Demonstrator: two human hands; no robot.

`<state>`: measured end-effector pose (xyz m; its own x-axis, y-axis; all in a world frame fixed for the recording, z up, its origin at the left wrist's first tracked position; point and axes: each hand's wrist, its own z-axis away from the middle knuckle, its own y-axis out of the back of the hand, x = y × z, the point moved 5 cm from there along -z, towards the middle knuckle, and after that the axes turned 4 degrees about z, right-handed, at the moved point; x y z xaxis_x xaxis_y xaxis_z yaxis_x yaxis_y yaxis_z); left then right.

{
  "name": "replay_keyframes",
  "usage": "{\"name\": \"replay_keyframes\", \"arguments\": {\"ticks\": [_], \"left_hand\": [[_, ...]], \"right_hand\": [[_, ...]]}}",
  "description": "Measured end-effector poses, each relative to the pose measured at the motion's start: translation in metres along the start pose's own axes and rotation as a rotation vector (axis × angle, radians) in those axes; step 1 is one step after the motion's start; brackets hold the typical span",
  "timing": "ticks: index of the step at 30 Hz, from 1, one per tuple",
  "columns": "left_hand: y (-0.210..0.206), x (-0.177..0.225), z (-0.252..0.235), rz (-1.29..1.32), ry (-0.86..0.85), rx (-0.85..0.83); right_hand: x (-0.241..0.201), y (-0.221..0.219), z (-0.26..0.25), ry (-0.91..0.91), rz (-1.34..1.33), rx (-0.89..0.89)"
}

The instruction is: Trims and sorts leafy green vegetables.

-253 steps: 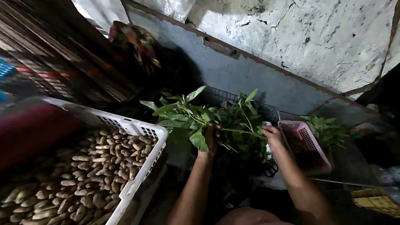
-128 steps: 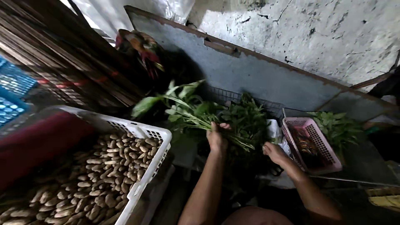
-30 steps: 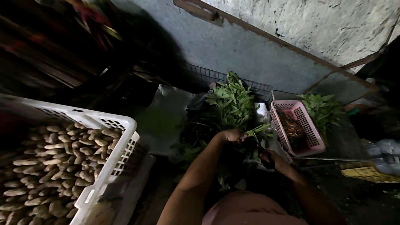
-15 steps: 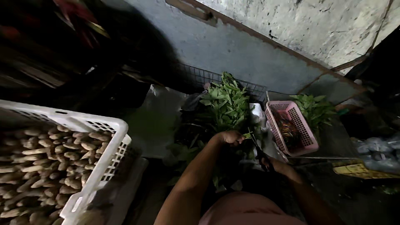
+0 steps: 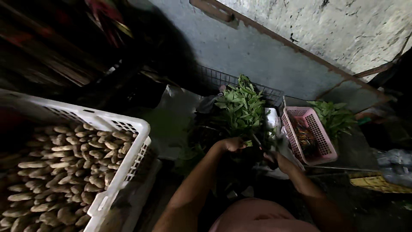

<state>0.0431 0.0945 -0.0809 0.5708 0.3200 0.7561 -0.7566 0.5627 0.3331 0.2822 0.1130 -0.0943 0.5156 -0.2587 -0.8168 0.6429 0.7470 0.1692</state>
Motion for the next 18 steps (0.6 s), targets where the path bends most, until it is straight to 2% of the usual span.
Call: {"name": "replay_keyframes", "arguments": {"ticks": [3, 7, 10, 12, 13, 15, 16, 17, 18], "left_hand": [[0.007, 0.004, 0.021, -0.093, 0.002, 0.076], [0.024, 0.002, 0.056, -0.136, 0.036, 0.288], [0.038, 0.017, 0.085, -0.148, 0.024, 0.448], [0.052, 0.032, 0.113, -0.003, -0.119, 0.592], [0.058, 0.038, 0.131, 0.156, -0.261, 0.652], [0.07, 0.047, 0.156, 0.559, -0.607, 0.64], [0.072, 0.054, 0.162, 0.636, -0.676, 0.626], [0.073, 0.058, 0.164, 0.546, -0.619, 0.681], [0.073, 0.062, 0.162, 0.284, -0.444, 0.746]], "right_hand": [[-0.022, 0.003, -0.028, -0.001, 0.09, 0.118], [-0.069, -0.003, -0.067, 0.009, 0.479, 0.26], [-0.099, -0.002, -0.081, 0.007, 0.527, 0.397], [-0.116, -0.003, -0.075, 0.082, 0.527, 0.386], [-0.123, -0.003, -0.071, 0.161, 0.523, 0.373], [-0.136, 0.003, -0.052, 0.316, 0.503, 0.35], [-0.14, 0.013, -0.039, 0.384, 0.5, 0.388], [-0.141, 0.026, -0.025, 0.416, 0.509, 0.451], [-0.14, 0.044, -0.01, 0.422, 0.532, 0.543]]}}
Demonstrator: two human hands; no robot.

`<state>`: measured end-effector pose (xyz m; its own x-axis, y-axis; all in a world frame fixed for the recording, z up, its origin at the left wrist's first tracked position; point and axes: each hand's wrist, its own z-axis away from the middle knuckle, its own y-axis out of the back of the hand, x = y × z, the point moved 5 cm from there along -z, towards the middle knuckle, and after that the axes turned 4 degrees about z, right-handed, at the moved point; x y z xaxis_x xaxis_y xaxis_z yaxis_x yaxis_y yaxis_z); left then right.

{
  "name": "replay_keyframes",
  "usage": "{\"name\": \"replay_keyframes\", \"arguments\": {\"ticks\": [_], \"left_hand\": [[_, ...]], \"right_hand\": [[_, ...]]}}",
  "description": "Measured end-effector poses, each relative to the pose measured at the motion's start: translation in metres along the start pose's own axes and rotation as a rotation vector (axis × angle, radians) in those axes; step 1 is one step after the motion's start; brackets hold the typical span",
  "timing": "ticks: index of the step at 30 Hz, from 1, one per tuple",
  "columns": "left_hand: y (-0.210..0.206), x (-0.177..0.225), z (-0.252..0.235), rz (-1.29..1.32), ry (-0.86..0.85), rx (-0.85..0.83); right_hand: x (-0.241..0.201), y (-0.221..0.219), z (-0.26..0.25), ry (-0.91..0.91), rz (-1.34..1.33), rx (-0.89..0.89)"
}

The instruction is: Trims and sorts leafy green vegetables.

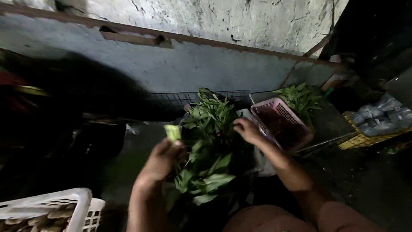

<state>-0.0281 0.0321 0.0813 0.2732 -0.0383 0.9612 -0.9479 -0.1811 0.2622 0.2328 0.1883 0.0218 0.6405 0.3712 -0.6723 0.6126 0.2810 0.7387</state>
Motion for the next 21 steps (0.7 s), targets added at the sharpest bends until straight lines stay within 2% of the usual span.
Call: {"name": "replay_keyframes", "arguments": {"ticks": [2, 3, 5, 8, 12, 15, 18, 21], "left_hand": [[-0.017, -0.014, -0.013, -0.506, 0.187, -0.082], [-0.025, -0.026, -0.018, -0.599, 0.22, -0.097], [-0.039, -0.037, -0.021, -0.591, 0.221, -0.102], [-0.063, -0.034, -0.015, -0.407, 0.186, -0.179], [-0.083, -0.023, -0.014, -0.169, 0.089, -0.294], [-0.086, -0.02, -0.014, -0.084, 0.091, -0.306], [-0.086, -0.021, -0.013, -0.044, 0.131, -0.276], [-0.094, -0.03, -0.013, -0.178, 0.146, -0.263]], "right_hand": [[0.034, 0.042, 0.006, -0.123, 0.162, 0.149], [0.055, 0.061, 0.008, -0.239, 0.243, 0.176], [0.102, 0.086, 0.018, -0.442, 0.335, 0.177], [0.164, 0.089, 0.03, -0.604, 0.408, 0.029], [0.174, 0.091, 0.037, -0.563, 0.435, 0.006], [0.157, 0.103, 0.042, -0.518, 0.345, 0.121], [0.15, 0.118, 0.041, -0.381, -0.009, 0.329], [0.161, 0.12, 0.041, -0.338, -0.449, 0.441]]}}
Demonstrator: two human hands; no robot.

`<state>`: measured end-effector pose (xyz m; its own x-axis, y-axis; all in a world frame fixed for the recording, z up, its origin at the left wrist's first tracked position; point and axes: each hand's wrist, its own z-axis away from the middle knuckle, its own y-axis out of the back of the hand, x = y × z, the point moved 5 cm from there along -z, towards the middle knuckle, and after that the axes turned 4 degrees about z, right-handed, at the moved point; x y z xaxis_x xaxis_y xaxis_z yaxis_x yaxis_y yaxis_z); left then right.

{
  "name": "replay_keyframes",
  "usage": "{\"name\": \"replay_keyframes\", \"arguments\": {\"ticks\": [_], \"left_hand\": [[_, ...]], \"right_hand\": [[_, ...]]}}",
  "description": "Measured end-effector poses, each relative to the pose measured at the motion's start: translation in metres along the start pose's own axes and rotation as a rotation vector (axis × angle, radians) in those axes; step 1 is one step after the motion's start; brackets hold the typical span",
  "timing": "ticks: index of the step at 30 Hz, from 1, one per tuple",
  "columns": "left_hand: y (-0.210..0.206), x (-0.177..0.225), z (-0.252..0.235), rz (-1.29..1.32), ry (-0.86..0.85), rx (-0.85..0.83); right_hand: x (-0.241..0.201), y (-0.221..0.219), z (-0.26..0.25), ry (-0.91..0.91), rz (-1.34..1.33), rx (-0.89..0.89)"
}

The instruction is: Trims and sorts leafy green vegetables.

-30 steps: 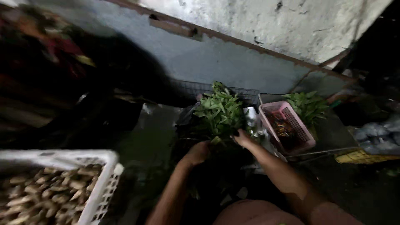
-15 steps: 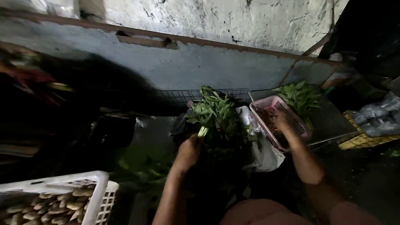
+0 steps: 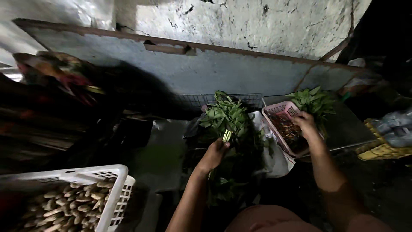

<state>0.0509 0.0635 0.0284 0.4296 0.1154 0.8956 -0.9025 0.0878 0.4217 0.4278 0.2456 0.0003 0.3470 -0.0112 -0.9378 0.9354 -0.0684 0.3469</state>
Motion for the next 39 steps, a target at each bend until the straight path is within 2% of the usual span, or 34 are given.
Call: {"name": "replay_keyframes", "arguments": {"ticks": [3, 8, 10, 13, 16, 20, 24, 26, 32, 35, 37, 39], "left_hand": [[-0.016, -0.01, -0.007, -0.205, 0.081, -0.005], [-0.048, -0.011, -0.009, -0.394, 0.142, -0.069], [-0.057, -0.013, -0.011, -0.409, 0.134, -0.073], [-0.061, -0.017, -0.012, -0.397, 0.128, -0.063], [-0.057, -0.021, -0.01, -0.389, 0.143, -0.055], [-0.047, -0.032, -0.005, -0.347, 0.145, -0.041], [-0.046, -0.028, 0.003, -0.35, 0.162, -0.06], [-0.049, -0.021, 0.007, -0.357, 0.173, -0.076], [-0.068, -0.002, 0.009, -0.391, 0.077, -0.108], [-0.073, 0.003, 0.012, -0.379, 0.074, -0.103], [-0.063, -0.001, 0.009, -0.309, 0.081, 0.0], [-0.049, -0.012, 0.005, -0.172, 0.128, 0.133]], "right_hand": [[-0.009, -0.005, 0.008, -0.024, -0.137, -0.065], [-0.038, -0.036, 0.038, 0.091, -0.024, -0.163], [-0.049, -0.056, 0.053, 0.082, -0.047, -0.215], [-0.061, -0.087, 0.07, 0.042, -0.221, -0.372], [-0.068, -0.106, 0.082, 0.083, -0.235, -0.442], [-0.076, -0.113, 0.096, 0.081, -0.287, -0.499], [-0.08, -0.117, 0.115, 0.132, -0.405, -0.697], [-0.086, -0.122, 0.124, 0.19, -0.311, -0.782], [-0.077, -0.164, 0.134, 0.26, 0.267, -0.927], [-0.069, -0.177, 0.142, 0.185, 0.194, -0.898], [-0.056, -0.182, 0.148, 0.08, 0.102, -0.789], [-0.05, -0.184, 0.171, 0.055, 0.16, -0.813]]}}
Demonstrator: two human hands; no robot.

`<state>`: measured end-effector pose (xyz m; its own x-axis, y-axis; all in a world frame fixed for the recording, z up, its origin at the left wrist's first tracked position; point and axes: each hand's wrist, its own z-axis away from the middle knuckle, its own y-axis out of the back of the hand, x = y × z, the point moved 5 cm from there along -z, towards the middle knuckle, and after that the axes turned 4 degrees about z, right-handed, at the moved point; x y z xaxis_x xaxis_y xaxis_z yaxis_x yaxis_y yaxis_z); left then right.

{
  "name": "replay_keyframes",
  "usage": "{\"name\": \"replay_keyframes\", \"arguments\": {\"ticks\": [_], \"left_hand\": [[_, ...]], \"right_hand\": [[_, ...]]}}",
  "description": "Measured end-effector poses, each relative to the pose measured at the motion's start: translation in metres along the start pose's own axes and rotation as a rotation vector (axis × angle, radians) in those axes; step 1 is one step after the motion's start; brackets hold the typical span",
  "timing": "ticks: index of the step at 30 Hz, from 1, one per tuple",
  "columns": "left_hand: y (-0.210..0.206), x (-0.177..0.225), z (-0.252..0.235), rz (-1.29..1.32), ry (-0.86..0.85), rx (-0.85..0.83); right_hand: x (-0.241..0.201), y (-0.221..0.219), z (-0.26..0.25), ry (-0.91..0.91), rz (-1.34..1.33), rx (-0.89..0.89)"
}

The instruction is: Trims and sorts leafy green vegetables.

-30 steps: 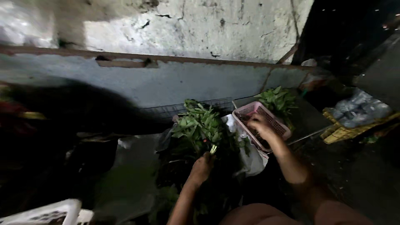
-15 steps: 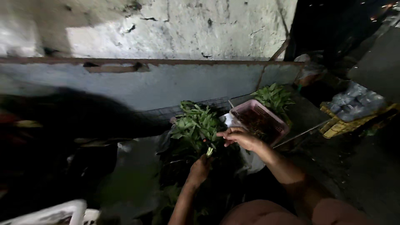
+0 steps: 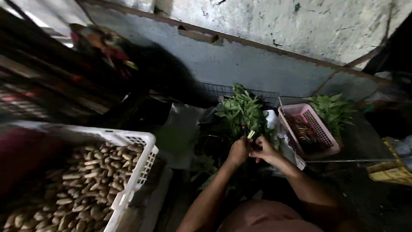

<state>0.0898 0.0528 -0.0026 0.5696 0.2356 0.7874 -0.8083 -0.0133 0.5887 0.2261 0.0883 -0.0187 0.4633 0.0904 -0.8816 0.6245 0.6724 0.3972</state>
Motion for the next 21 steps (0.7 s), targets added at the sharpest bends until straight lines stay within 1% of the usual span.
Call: {"name": "replay_keyframes", "arguments": {"ticks": [1, 2, 3, 4, 5, 7, 8, 9, 11, 12, 13, 14, 15, 16, 17, 18, 19, 20, 21], "left_hand": [[0.004, -0.01, -0.005, 0.081, 0.036, 0.055], [0.006, -0.023, -0.011, 0.166, 0.072, 0.098], [0.007, -0.035, -0.016, 0.266, 0.108, 0.132], [0.007, -0.045, -0.018, 0.381, 0.139, 0.163], [0.006, -0.05, -0.017, 0.499, 0.154, 0.19], [0.004, -0.046, -0.008, 0.749, 0.112, 0.197], [0.001, -0.041, -0.002, 0.857, 0.062, 0.15], [-0.003, -0.034, 0.003, 0.904, 0.005, 0.071], [-0.02, -0.025, 0.011, 0.893, -0.086, -0.118], [-0.029, -0.023, 0.015, 0.867, -0.091, -0.197], [-0.037, -0.022, 0.017, 0.831, -0.062, -0.258], [-0.04, -0.023, 0.018, 0.789, -0.011, -0.282], [-0.04, -0.024, 0.018, 0.761, 0.042, -0.253], [-0.033, -0.026, 0.017, 0.764, 0.087, -0.169], [-0.023, -0.029, 0.012, 0.807, 0.109, -0.046], [-0.011, -0.033, 0.005, 0.878, 0.107, 0.086], [0.001, -0.034, -0.001, 0.951, 0.097, 0.186], [0.013, -0.031, -0.003, 1.005, 0.08, 0.238], [0.022, -0.025, -0.002, 1.04, 0.034, 0.229]], "right_hand": [[-0.006, -0.009, 0.012, 0.021, 0.049, -0.074], [-0.016, -0.016, 0.025, 0.084, 0.063, -0.159], [-0.026, -0.018, 0.036, 0.182, 0.003, -0.219], [-0.033, -0.016, 0.043, 0.29, -0.117, -0.225], [-0.035, -0.01, 0.045, 0.359, -0.247, -0.17], [-0.026, 0.006, 0.033, 0.36, -0.418, -0.034], [-0.016, 0.013, 0.022, 0.327, -0.453, 0.018], [-0.005, 0.019, 0.012, 0.295, -0.49, 0.055], [0.002, 0.026, 0.0, 0.281, -0.455, 0.112], [-0.002, 0.027, -0.001, 0.29, -0.363, 0.137], [-0.011, 0.026, -0.001, 0.289, -0.211, 0.167], [-0.021, 0.022, 0.0, 0.294, -0.009, 0.195], [-0.03, 0.014, 0.004, 0.343, 0.182, 0.221], [-0.038, 0.005, 0.01, 0.45, 0.298, 0.247], [-0.044, -0.004, 0.017, 0.576, 0.348, 0.273], [-0.049, -0.01, 0.021, 0.649, 0.331, 0.271], [-0.05, -0.013, 0.022, 0.655, 0.231, 0.248], [-0.047, -0.011, 0.019, 0.602, 0.067, 0.217], [-0.043, -0.006, 0.013, 0.532, -0.128, 0.204]]}}
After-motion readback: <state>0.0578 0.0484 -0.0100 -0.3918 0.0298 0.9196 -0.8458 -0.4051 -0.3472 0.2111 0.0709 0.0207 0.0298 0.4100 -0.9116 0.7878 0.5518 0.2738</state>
